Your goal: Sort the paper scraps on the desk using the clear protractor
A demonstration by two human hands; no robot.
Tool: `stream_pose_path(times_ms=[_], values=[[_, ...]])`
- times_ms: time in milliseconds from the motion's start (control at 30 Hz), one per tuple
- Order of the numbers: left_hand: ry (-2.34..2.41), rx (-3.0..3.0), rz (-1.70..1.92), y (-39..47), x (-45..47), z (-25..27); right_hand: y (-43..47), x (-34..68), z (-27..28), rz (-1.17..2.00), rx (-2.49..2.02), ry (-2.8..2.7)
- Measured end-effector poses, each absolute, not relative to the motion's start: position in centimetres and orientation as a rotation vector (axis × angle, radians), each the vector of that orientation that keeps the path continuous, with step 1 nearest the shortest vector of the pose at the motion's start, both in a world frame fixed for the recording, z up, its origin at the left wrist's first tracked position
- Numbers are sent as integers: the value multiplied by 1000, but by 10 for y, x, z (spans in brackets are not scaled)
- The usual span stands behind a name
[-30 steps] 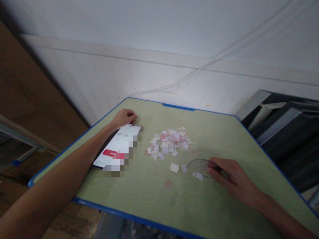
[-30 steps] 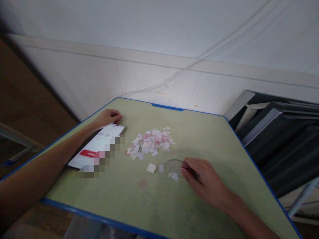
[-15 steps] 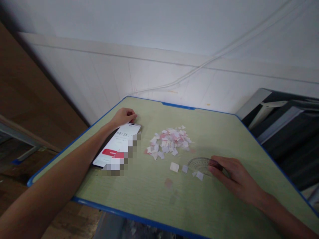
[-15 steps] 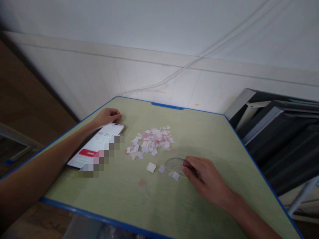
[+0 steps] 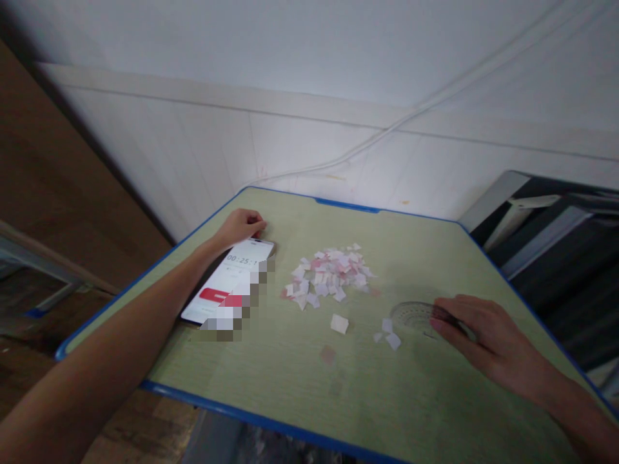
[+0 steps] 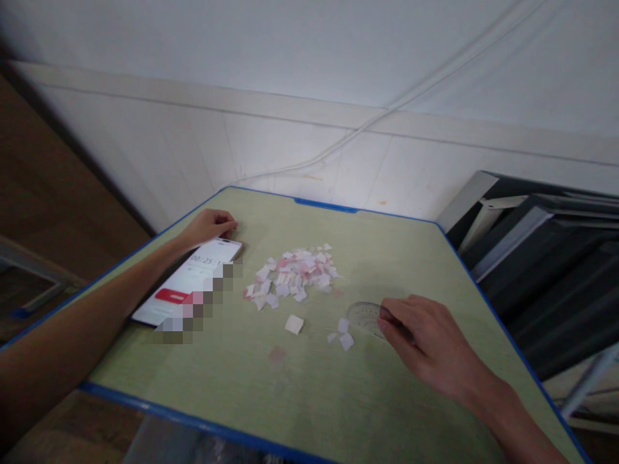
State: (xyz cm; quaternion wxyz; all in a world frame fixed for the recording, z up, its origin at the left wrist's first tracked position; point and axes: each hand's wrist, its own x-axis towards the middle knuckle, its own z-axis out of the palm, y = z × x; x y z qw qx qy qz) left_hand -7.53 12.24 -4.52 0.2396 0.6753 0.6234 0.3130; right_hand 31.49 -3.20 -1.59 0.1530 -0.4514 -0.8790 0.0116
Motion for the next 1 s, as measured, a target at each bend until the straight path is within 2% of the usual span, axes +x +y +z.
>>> stream_pose_path(times_ms=[167,300,667,1000], values=[[1673,1865,864,126,-79,-50,-44,294,-24,59,-1205,-2508],[1671,1889,862,127,-81,-51,-57,279,-33,196,-1085,-2589],[1671,1895,867,126,-80,-51,-48,278,-37,14,-1139,-2558],[1661,1916,861,129,-81,-53,-49,279,-35,47,-1130,-2529]])
